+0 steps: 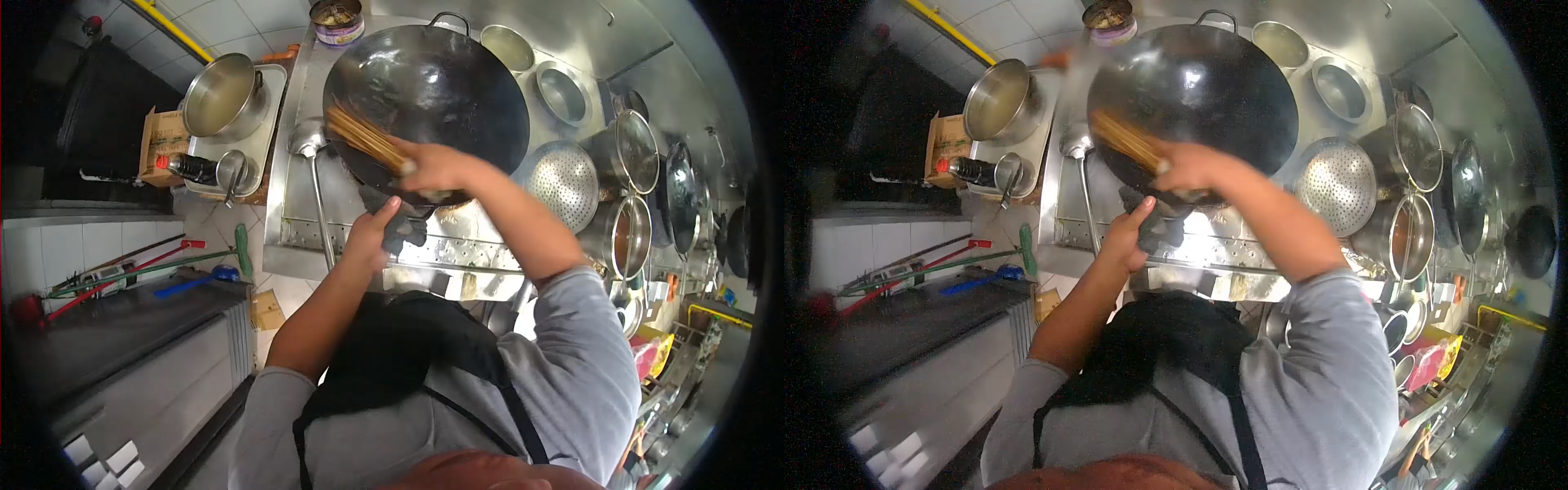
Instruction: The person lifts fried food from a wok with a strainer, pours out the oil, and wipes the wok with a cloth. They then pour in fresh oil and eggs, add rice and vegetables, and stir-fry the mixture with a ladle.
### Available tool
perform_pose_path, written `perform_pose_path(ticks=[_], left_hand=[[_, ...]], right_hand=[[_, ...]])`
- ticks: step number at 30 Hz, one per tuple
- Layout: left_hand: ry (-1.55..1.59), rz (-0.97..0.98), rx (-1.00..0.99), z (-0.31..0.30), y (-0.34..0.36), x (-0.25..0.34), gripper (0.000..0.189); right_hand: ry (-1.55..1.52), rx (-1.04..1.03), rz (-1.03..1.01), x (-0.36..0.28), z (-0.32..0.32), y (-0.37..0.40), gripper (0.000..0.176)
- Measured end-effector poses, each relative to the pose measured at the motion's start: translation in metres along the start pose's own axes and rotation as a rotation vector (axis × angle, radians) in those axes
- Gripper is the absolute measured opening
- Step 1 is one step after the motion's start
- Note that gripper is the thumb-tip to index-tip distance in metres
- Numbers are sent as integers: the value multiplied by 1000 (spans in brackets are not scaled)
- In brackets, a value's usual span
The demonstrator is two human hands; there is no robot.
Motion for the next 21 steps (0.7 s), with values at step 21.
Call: perform_pose_path(ticks=[21], left_hand=[[-732,95,-29,-230,106,8,29]], right_hand=[[-116,1118,658,-4,283,198,82]])
Point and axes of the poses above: each hand's wrist, its own y-axis away from the middle knuckle, its own z-axis out of the palm, x = y × z, the point moved 2 cm from there along -y, towards the middle knuckle, and after that the axes turned 15 degrees about -z, right-handed, at the moved point
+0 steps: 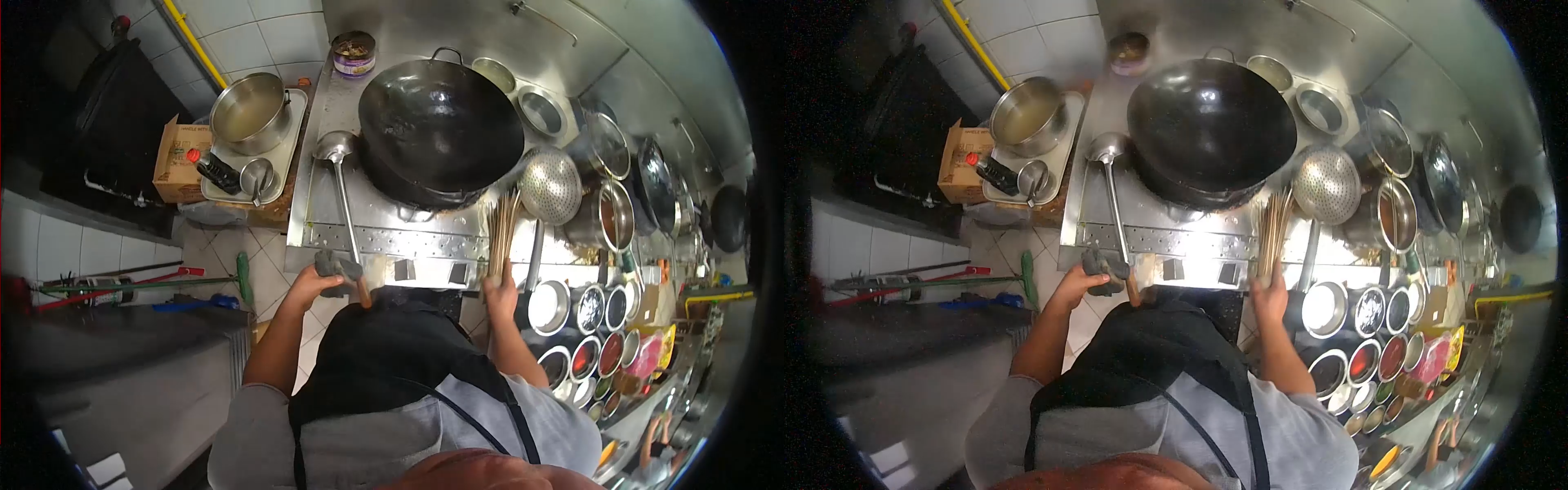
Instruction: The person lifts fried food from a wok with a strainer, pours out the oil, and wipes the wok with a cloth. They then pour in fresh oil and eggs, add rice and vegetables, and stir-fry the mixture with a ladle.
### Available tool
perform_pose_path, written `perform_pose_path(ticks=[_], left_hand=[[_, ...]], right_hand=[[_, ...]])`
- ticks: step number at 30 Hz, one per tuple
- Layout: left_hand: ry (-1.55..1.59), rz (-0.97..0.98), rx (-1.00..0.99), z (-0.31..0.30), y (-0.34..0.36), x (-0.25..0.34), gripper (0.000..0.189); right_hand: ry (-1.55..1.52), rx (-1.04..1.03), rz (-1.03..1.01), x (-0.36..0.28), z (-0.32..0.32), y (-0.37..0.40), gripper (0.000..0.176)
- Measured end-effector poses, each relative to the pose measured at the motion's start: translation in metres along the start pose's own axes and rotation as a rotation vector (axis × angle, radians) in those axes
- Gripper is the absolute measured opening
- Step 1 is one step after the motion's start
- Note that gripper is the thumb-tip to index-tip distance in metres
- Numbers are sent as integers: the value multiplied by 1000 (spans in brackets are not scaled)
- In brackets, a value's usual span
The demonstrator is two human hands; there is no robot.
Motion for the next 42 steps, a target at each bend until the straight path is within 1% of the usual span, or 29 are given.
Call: perform_pose_path(ticks=[1,2,4,5,7,8,10,11,12,14,16,17,18,20,21,23,24,26,27,29,31,33,34,35,36,38,39,40,42], left_hand=[[-56,-32,110,-10,-7,-9,35],[-75,-38,100,-18,-17,-20,35],[-696,37,574,-37,-29,-27,48],[-876,25,785,-24,-16,-10,61],[-917,71,825,-25,-16,-9,64],[-944,117,869,-27,-15,-11,66],[-954,123,870,-26,-14,-18,67],[-949,104,847,-27,-13,-19,68],[-942,90,827,-27,-13,-18,69],[-886,157,849,-32,-9,-27,68],[-833,236,869,-30,-1,-26,68],[-841,285,876,-26,7,-24,67],[-847,326,879,-22,14,-23,66],[-831,384,827,-21,20,-27,59],[-896,381,773,-20,21,-31,55],[-975,409,651,-13,12,-37,51],[-967,395,699,-14,9,-42,47],[-997,408,790,-16,2,-49,42],[-988,397,772,-19,0,-48,42],[-987,393,763,-20,2,-46,39],[-1002,413,737,-21,1,-44,38],[-1042,403,731,-21,4,-42,38],[-1049,417,716,-19,6,-40,38],[-1061,400,722,-15,7,-36,39],[-1075,378,733,-15,8,-35,39],[-1060,376,733,-16,5,-37,40],[-1069,362,745,-15,6,-36,40],[-1077,350,757,-13,6,-35,39],[-1060,348,769,-9,3,-31,37]], right_hand=[[73,-55,64,0,0,-12,80],[144,-113,131,1,0,-22,79],[274,-84,129,44,25,-40,66],[266,-83,144,35,28,-36,66],[440,61,-141,-16,28,-27,53],[373,59,-335,-39,42,-25,43],[195,-148,-485,-86,100,-21,34],[73,-324,-478,-122,119,-18,36],[171,-500,-435,-159,139,-20,42],[316,-618,-478,-186,190,-25,49],[351,-690,-472,-195,217,-22,47],[389,-745,-447,-200,228,-24,38],[380,-737,-450,-199,240,-25,38],[235,-466,-241,-185,259,-24,32],[235,-462,-224,-187,248,-21,32],[-106,-436,-171,-193,196,-19,30],[-116,-409,-303,-183,189,-14,30],[-121,-384,-420,-187,121,7,25],[-105,-348,-388,-182,92,14,25],[-399,-250,-388,-168,40,34,27],[-434,-89,-286,-150,-18,47,38],[-700,84,-61,-131,-71,50,47],[-511,230,-122,-118,-101,53,50],[-452,443,-330,-89,-120,48,49],[-558,342,167,-99,-168,57,48],[-171,393,103,-42,-223,53,47],[-40,385,198,-58,-257,55,46],[167,367,205,-9,-273,43,43],[345,194,244,14,-310,23,41]])
Point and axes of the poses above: each hand's wrist, its own y-axis away from the middle knuckle, its own z-axis out of the palm, x = y × z, the point moved 2 cm from there along -y, towards the middle knuckle, and after that the axes turned 15 degrees about -z, right-handed, at the moved point
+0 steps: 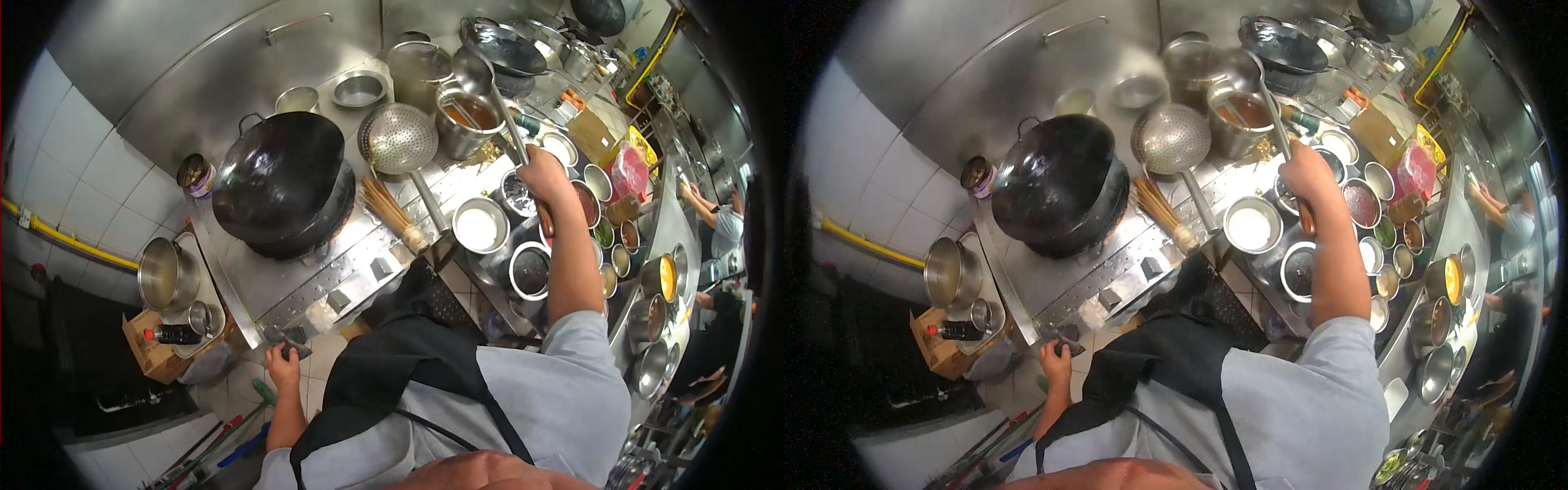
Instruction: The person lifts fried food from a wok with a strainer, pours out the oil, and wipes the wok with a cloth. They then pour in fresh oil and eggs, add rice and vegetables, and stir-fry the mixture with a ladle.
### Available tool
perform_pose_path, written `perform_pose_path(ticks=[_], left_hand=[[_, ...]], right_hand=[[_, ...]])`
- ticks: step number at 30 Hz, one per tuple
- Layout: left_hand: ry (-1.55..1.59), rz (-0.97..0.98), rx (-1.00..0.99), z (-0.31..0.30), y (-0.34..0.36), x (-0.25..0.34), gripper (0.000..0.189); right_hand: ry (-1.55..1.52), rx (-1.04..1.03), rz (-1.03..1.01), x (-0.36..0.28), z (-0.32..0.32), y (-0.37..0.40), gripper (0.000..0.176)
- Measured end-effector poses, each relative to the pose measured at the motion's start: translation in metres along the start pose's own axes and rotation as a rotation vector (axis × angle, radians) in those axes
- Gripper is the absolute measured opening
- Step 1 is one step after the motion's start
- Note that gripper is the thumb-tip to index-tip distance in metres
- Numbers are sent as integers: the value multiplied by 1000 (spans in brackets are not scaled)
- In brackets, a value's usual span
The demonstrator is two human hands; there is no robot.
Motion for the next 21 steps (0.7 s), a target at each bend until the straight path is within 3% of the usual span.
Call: perform_pose_path(ticks=[4,10,13,18,21], left_hand=[[-4,-125,-81,-1,-4,8,35],[-81,-50,243,3,24,30,36],[-52,-119,318,8,38,41,37],[-98,-191,340,17,53,48,36],[-78,-239,307,27,56,41,35]], right_hand=[[128,-125,29,45,19,-57,33],[126,-303,-62,83,25,-100,22],[-657,-274,223,105,22,-101,17],[-951,-219,296,121,10,-76,18],[-1020,-180,194,133,5,-68,16]])
Point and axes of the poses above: each hand's wrist, its own y-axis away from the middle knuckle, its own z-axis out of the palm, x = y × z, the point moved 2 cm from there along -y, towards the middle knuckle, and after that the axes turned 15 degrees about -z, right-handed, at the moved point
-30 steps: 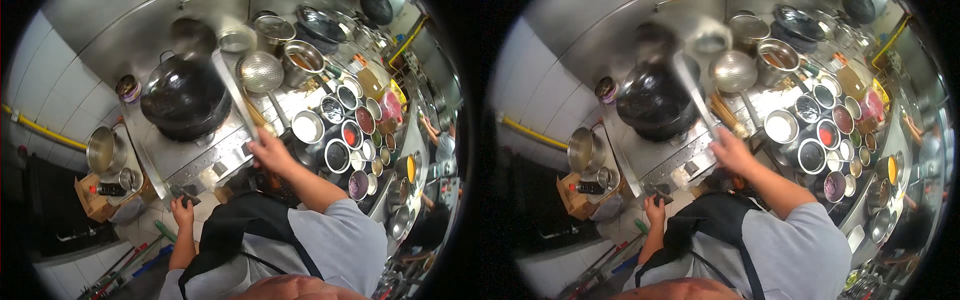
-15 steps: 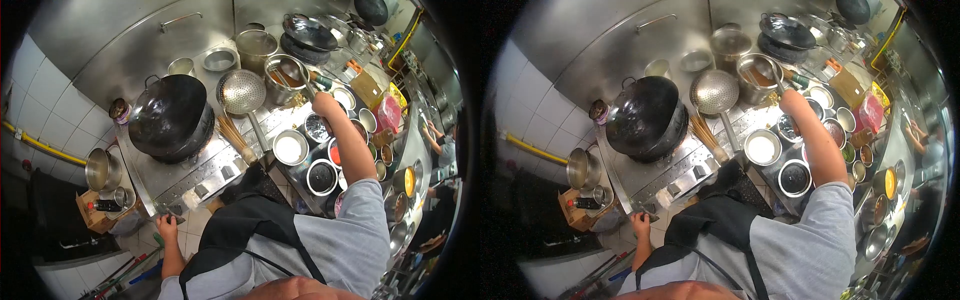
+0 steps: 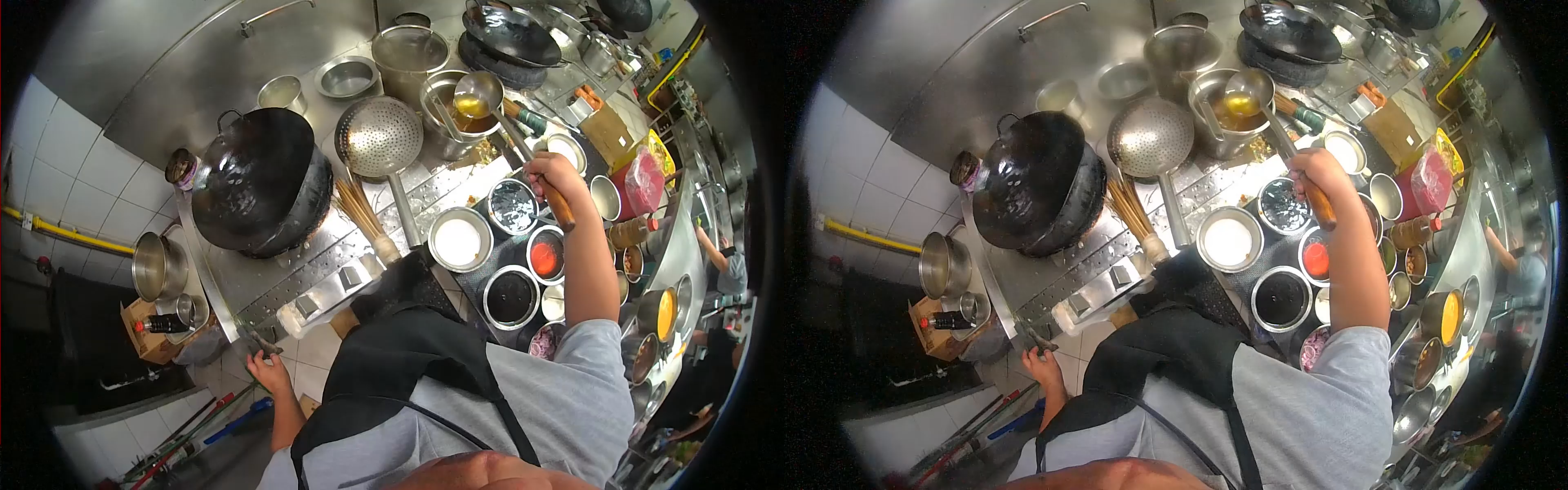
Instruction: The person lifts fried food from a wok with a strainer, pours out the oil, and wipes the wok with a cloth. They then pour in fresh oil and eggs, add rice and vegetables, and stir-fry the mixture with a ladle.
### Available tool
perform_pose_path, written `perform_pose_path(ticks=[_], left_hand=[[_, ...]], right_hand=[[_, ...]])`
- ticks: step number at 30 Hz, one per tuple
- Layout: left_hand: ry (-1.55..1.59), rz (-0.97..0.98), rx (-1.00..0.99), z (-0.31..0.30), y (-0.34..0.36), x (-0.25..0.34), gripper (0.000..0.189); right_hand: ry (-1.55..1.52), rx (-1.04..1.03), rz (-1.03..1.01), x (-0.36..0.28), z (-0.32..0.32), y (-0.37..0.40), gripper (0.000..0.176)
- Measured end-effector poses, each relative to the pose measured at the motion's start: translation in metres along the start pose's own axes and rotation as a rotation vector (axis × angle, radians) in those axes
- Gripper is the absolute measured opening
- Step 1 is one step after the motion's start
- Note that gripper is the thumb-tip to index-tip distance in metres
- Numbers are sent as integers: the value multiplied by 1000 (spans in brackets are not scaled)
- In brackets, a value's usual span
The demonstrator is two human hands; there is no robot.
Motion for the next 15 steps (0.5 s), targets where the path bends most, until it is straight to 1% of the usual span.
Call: perform_pose_path(ticks=[1,3,4,6,9,12,15], left_hand=[[-8,1,-2,1,2,-1,35],[-43,-54,-17,4,7,-3,36],[-49,-52,-19,3,10,-1,36],[-39,-142,-34,0,15,5,36],[-52,-148,-14,8,10,-10,36],[-21,-196,-39,7,6,-14,35],[8,-201,20,4,-1,-12,34]], right_hand=[[-3,-1,8,1,0,3,16],[-58,81,-25,-4,-1,12,15],[-46,37,-54,-2,-5,12,15],[-62,56,-47,-8,-7,16,15],[-110,70,-44,-15,-9,22,14],[-294,109,-46,-25,0,27,9],[-301,132,-58,-46,19,39,8]])
Point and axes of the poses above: each hand's wrist, its own y-axis away from the middle knuckle, its own z-axis out of the palm, x = y × z, the point moved 2 cm from there along -y, towards the middle knuckle, and after that the axes turned 15 degrees about -z, right-handed, at the moved point
